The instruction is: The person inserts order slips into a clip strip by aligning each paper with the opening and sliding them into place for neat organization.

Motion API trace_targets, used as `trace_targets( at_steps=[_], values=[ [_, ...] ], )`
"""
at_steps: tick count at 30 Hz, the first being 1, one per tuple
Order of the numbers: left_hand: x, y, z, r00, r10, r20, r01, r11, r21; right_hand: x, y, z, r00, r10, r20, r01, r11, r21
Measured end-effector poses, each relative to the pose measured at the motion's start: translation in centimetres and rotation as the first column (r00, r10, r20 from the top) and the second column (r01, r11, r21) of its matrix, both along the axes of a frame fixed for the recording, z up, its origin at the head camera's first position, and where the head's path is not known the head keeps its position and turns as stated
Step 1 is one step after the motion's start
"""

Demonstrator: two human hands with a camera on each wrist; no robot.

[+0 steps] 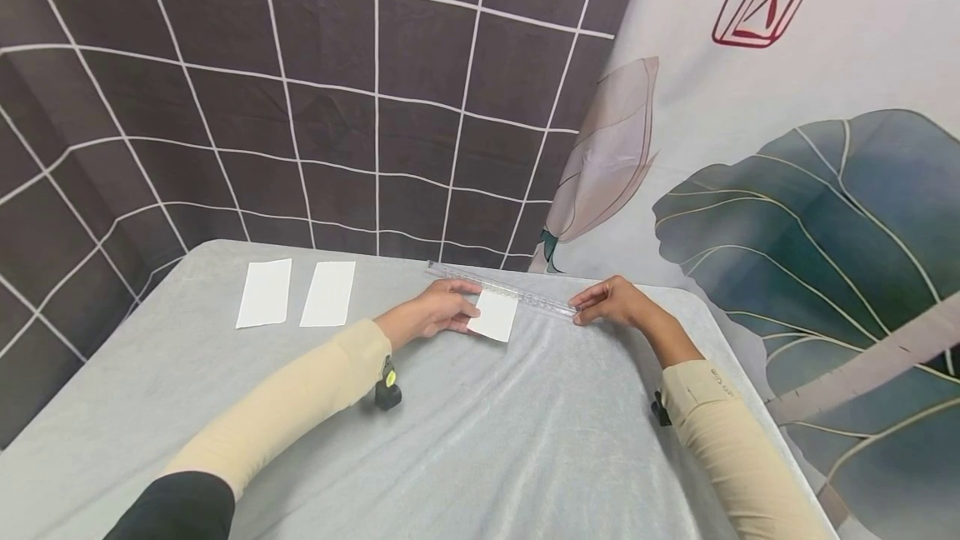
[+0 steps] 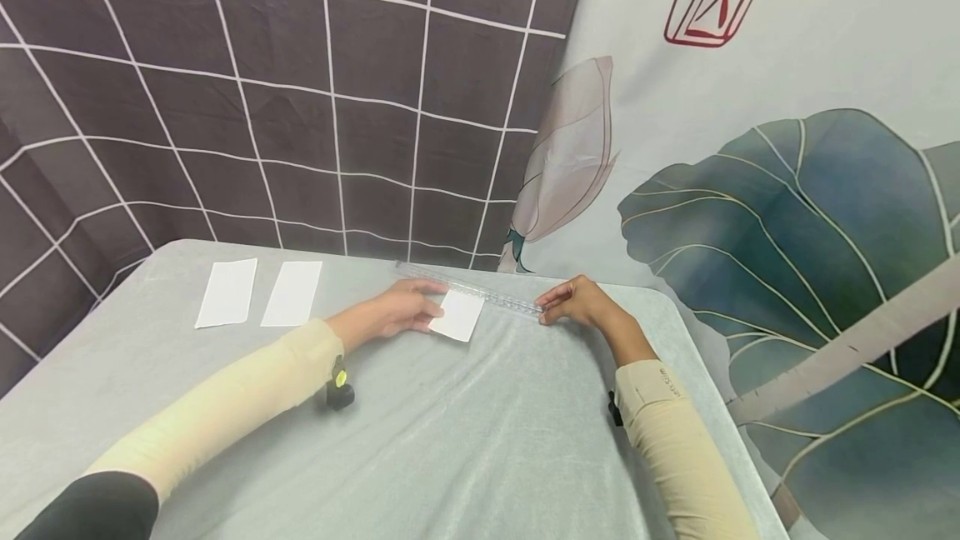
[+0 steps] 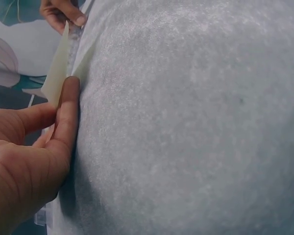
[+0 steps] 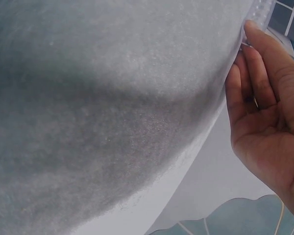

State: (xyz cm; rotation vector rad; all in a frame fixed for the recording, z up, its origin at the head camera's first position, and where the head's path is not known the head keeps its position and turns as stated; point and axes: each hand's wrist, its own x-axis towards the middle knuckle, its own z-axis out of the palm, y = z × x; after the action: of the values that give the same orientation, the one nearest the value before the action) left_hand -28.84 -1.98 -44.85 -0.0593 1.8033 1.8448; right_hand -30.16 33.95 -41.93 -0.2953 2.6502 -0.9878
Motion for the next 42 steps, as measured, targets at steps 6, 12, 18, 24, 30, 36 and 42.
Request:
trace_targets(
  at_steps=[6, 12, 18, 24, 30, 36, 42],
  values=[
    [0.0, -0.1, 0.2, 1.0, -0.002, 0.0, 0.002, 1.0, -0.011, -0.1, 0.0, 0.1, 1.0, 0.001, -0.003, -0.001, 1.0, 0.004],
    [0.3, 0.1, 0.6, 1.0, -0.009, 0.006, 0.01, 1.0, -0.01, 0.0, -0.1, 0.2, 1.0, 0.005, 0.001, -0.005, 1.0, -0.001],
    [0.3, 0.2, 0.7, 1.0, -0.009, 0.014, 0.009, 1.0, -0.007, 0.2, -0.2, 0.3, 1.0, 0.013, 0.001, -0.013, 1.0, -0.002],
    [0.0, 0.3, 0.4, 1.0, -0.016, 0.016, 0.016, 1.0, -0.005, 0.1, -0.1, 0.3, 1.0, 0.013, 0.003, -0.013, 1.0, -0.006],
    [0.1, 0.6, 0.3, 0.999, -0.036, 0.021, 0.036, 0.999, 0.001, 0.2, -0.2, 0.3, 1.0, 0.013, 0.0, -0.013, 1.0, -0.005],
    [0.1, 1.0, 0.3, 0.999, -0.042, 0.027, 0.041, 0.999, 0.008, 0.2, -0.2, 0.4, 1.0, 0.008, 0.004, -0.008, 1.0, 0.005],
    [0.1, 1.3, 0.2, 0.998, -0.05, 0.031, 0.049, 0.999, 0.023, 0.3, -0.3, 0.5, 1.0, 0.002, 0.01, -0.002, 1.0, 0.01]
  ],
)
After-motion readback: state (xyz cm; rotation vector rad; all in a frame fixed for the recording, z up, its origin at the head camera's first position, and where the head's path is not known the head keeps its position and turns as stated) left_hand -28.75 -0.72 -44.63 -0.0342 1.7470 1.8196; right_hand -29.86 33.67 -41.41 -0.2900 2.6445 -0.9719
